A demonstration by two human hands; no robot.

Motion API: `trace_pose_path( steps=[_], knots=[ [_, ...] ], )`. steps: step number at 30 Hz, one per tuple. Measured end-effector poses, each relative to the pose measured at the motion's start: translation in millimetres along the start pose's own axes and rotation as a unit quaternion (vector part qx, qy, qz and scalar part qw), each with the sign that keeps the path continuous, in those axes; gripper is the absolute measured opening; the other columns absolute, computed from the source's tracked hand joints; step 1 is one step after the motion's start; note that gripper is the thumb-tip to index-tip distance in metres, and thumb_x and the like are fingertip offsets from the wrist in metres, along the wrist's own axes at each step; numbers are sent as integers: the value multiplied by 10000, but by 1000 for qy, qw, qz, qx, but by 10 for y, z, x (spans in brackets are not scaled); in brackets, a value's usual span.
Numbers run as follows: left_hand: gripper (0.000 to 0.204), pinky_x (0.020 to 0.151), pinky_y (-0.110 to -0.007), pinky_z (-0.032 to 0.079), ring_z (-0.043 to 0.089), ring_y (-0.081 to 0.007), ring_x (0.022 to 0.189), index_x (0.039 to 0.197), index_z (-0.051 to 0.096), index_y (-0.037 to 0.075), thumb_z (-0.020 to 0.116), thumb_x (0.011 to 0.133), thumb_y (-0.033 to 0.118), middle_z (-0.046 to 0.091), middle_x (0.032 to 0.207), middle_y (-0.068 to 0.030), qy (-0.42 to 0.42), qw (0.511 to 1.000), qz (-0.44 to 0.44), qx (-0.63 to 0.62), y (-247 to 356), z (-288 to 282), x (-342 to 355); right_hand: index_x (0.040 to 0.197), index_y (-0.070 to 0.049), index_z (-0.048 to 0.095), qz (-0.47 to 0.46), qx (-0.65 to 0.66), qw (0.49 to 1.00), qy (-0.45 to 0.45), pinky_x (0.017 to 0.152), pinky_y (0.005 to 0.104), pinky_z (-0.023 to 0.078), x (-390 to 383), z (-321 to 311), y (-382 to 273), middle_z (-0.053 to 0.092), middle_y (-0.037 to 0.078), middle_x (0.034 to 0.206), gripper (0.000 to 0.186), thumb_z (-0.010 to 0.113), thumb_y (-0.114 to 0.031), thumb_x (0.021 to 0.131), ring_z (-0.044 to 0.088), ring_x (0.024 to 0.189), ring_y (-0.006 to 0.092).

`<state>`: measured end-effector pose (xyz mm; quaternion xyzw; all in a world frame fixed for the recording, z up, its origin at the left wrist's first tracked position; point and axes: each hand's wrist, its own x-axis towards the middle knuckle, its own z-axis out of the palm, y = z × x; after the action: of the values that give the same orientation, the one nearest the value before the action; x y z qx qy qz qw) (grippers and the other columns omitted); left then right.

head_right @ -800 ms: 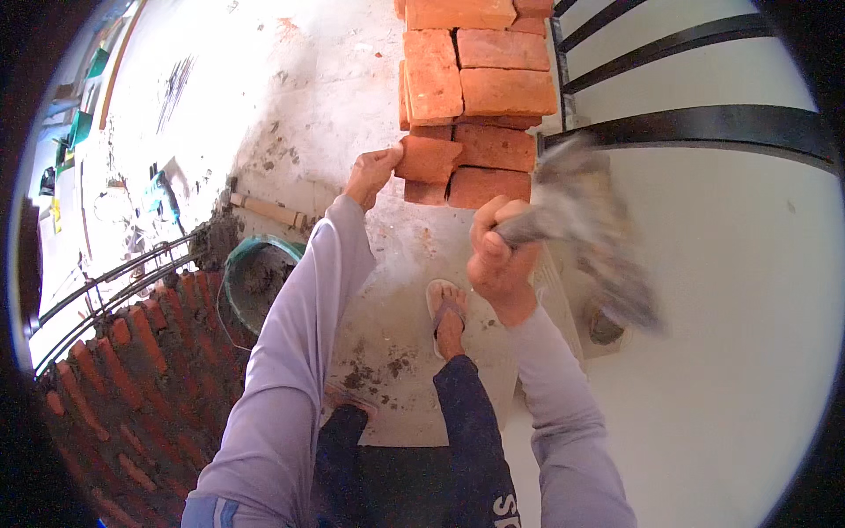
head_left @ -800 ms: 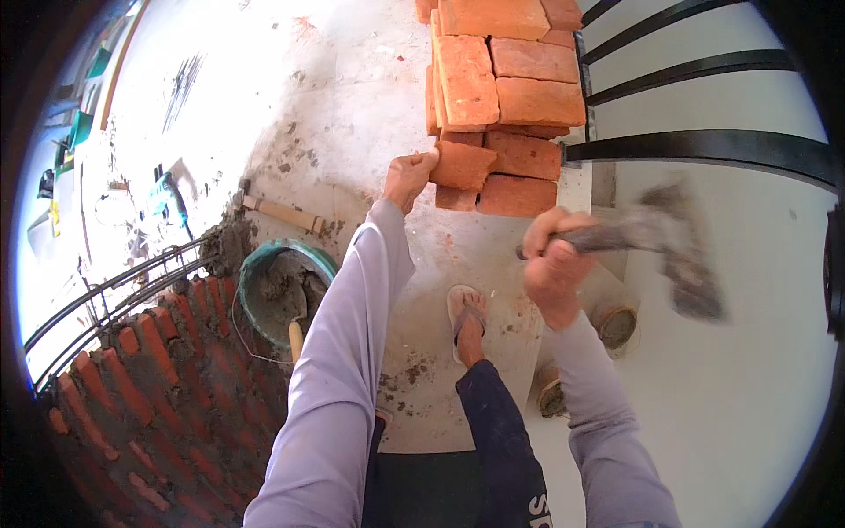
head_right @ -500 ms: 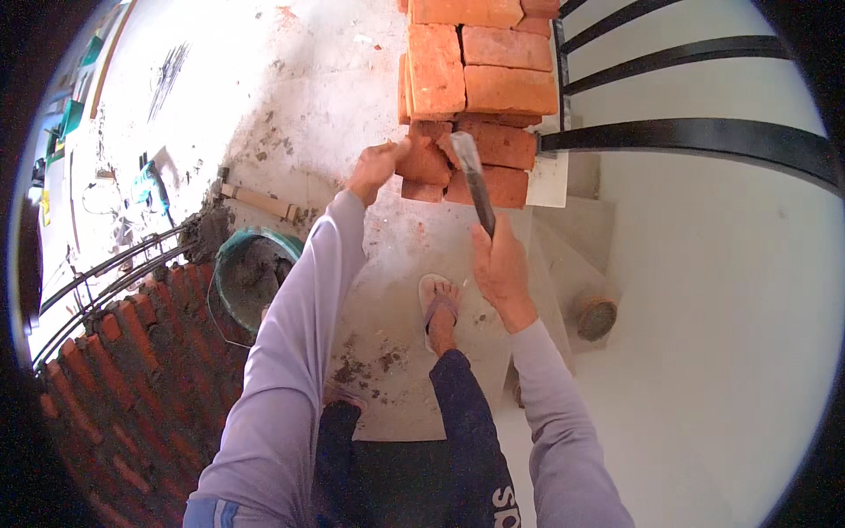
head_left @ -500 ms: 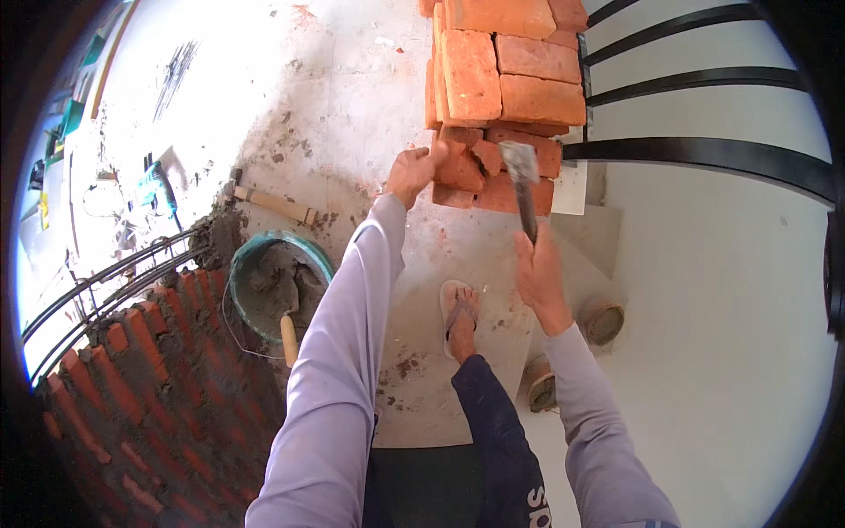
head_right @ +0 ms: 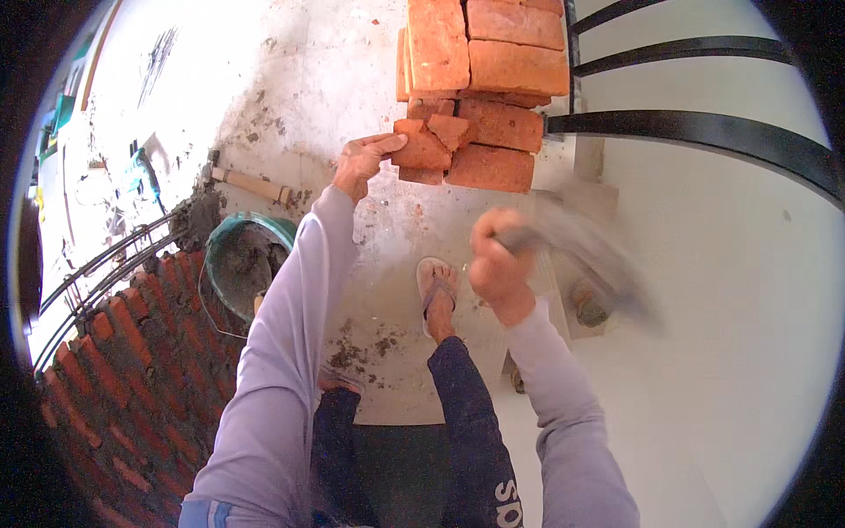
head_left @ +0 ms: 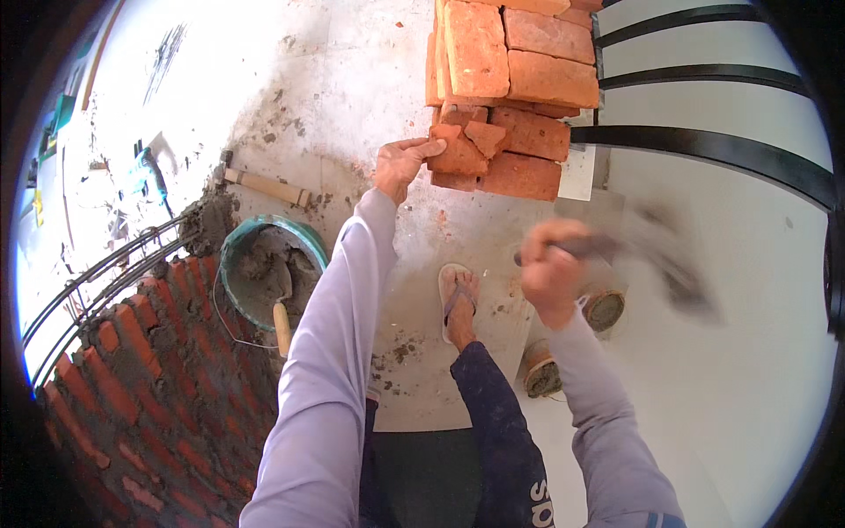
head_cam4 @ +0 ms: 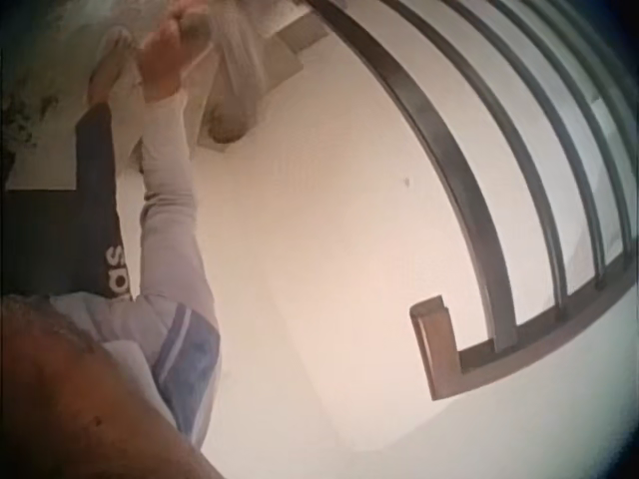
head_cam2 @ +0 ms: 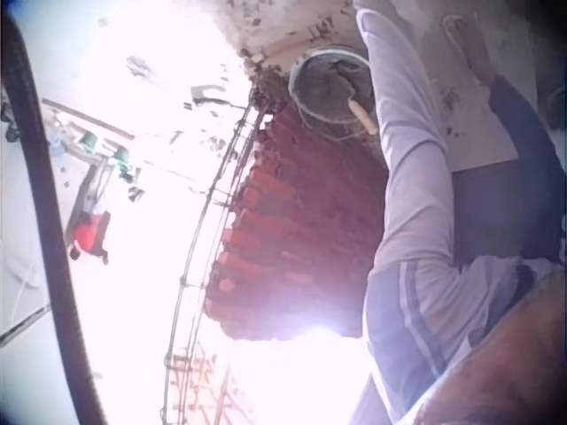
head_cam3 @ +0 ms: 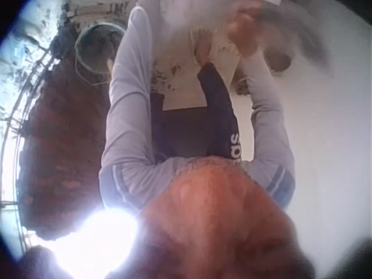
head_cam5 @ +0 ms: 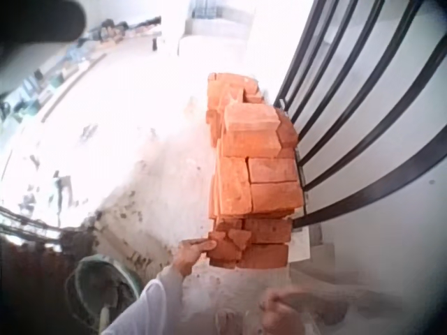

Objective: The person lays bricks to build a wall, applying mortar with a trowel between layers and on the sides of the bricks.

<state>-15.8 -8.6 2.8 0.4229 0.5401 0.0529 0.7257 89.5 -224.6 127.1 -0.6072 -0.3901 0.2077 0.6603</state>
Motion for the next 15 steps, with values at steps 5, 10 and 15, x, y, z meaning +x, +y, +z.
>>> trace_pose_path(
  steps=[5,10,15],
  knots=[
    [562,1079,-439,336,611,-244,1094,1155,696,24,797,787,436,696,1118,-115,-10,1000,0,15,80,1,9,909,-7,479,238,-389,864,-211,545,463,400,-86,-107,426,561,222,724,296,521,-290,985,534,585,410],
    [511,954,-380,485,635,-184,1026,1230,634,12,729,879,371,690,1115,-73,-33,999,5,-42,-18,-251,-198,931,2,503,271,-284,913,-110,609,492,420,-450,-109,-132,583,237,743,275,511,-269,978,596,704,421],
    [521,910,-352,558,641,-171,1032,1356,516,44,632,954,355,646,1186,-46,-70,959,71,-267,-244,-897,-843,959,20,568,413,-272,820,-288,693,483,463,-1284,213,491,612,260,850,333,570,-313,940,613,804,436]
  ],
)
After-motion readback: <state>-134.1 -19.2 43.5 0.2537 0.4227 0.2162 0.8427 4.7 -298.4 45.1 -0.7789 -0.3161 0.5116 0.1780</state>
